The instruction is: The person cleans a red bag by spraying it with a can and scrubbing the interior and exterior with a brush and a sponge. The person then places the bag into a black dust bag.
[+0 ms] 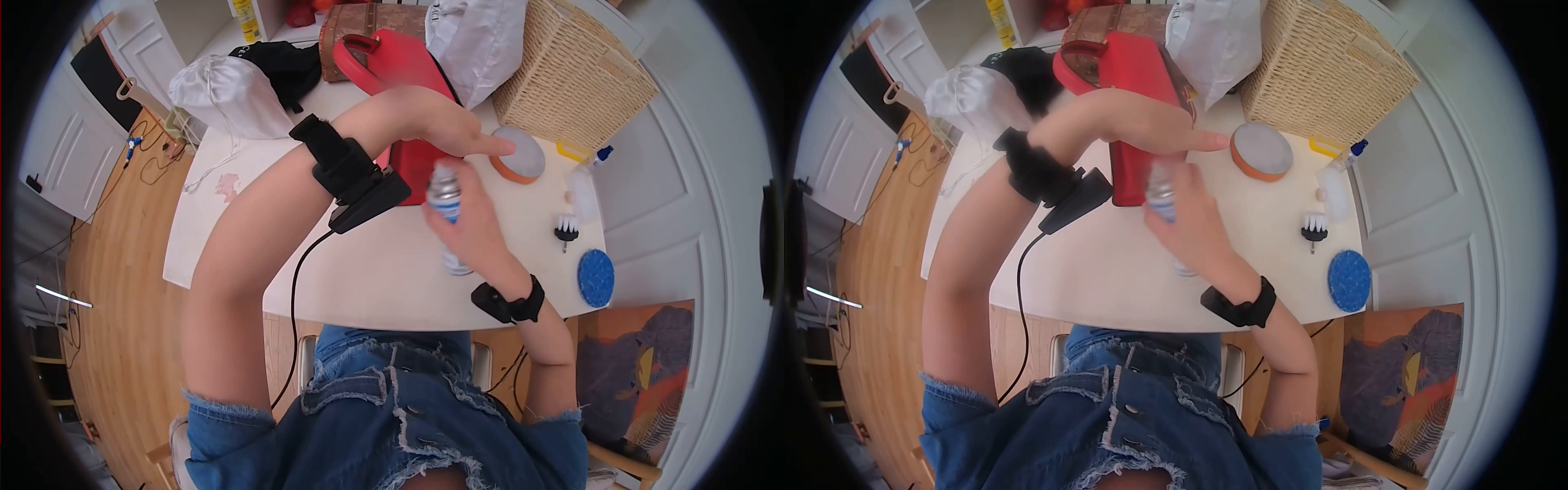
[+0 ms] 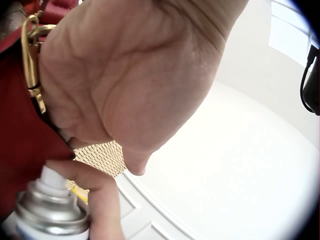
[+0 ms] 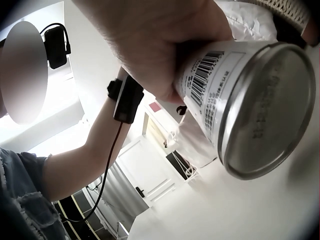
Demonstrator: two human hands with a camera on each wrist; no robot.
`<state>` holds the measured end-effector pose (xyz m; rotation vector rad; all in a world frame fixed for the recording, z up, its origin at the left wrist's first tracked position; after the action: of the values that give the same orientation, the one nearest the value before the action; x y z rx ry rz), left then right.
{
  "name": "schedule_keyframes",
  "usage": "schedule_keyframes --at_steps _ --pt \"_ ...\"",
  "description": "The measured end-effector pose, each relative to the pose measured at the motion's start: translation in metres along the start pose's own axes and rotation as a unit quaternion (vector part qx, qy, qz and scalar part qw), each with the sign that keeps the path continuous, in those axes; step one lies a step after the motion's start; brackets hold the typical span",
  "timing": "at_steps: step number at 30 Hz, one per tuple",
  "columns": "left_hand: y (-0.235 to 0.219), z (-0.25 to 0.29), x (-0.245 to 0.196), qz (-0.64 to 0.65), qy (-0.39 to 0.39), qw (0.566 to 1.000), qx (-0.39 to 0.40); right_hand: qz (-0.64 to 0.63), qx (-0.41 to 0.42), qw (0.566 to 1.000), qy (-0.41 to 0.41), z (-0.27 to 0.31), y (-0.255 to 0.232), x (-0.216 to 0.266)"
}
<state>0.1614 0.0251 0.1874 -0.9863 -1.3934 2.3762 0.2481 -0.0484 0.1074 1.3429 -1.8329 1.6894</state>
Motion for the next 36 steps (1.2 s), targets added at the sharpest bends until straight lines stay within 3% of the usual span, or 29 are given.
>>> schedule_keyframes --at_steps 2,7,9,15,22,24,26,28,30,36 --pt "0.001 0.002 -0.002 0.039 0.036 0.998 0.021 -0.005 -0.079 0.997 0.0 -0.005 -0.018 -0.007" --pt "0.001 -0.004 0.0 -0.001 0.007 1.0 -0.003 0.04 -0.009 0.999 0.024 0.012 -0.008 -0.008" --pt "0.001 -0.004 -0.001 -0.006 0.012 1.0 -0.01 0.062 0.073 0.995 0.033 0.017 0.002 -0.003" --pt "-0.001 0.004 -0.005 -0.014 0.013 1.0 0.001 0.063 0.051 0.996 -0.022 0.016 0.008 0.01" --pt "0.001 0.002 -0.001 0.003 0.032 0.999 -0.018 0.059 0.061 0.996 0.003 0.018 -0.016 0.004" --pt "0.006 -0.004 0.005 0.006 0.044 0.999 -0.012 0.038 -0.079 0.996 0.026 0.015 -0.054 -0.009" --pt "0.007 -0.007 0.006 0.033 0.126 0.991 -0.035 0.028 -0.179 0.982 0.059 0.005 -0.096 -0.013" --pt "0.007 -0.007 0.005 0.025 0.12 0.992 -0.033 0.081 -0.285 0.955 0.001 -0.008 -0.137 -0.035" --pt "0.005 -0.002 -0.001 0.017 0.114 0.993 -0.03 0.083 -0.331 0.936 0.085 -0.027 -0.177 -0.093" --pt "0.004 0.003 -0.004 -0.002 0.061 0.998 -0.005 0.092 -0.361 0.913 0.168 -0.066 -0.212 -0.189"
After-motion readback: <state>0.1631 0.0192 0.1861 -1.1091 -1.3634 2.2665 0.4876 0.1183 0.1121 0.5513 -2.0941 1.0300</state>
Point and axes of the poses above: each hand's wrist, its own z-axis away from the middle knuckle, its own y-axis out of the palm, x = y × z, the point moved 5 cm from there along -z, towards the middle knuckle, and after that the axes turned 8 degrees about y, right-handed, at the moved point
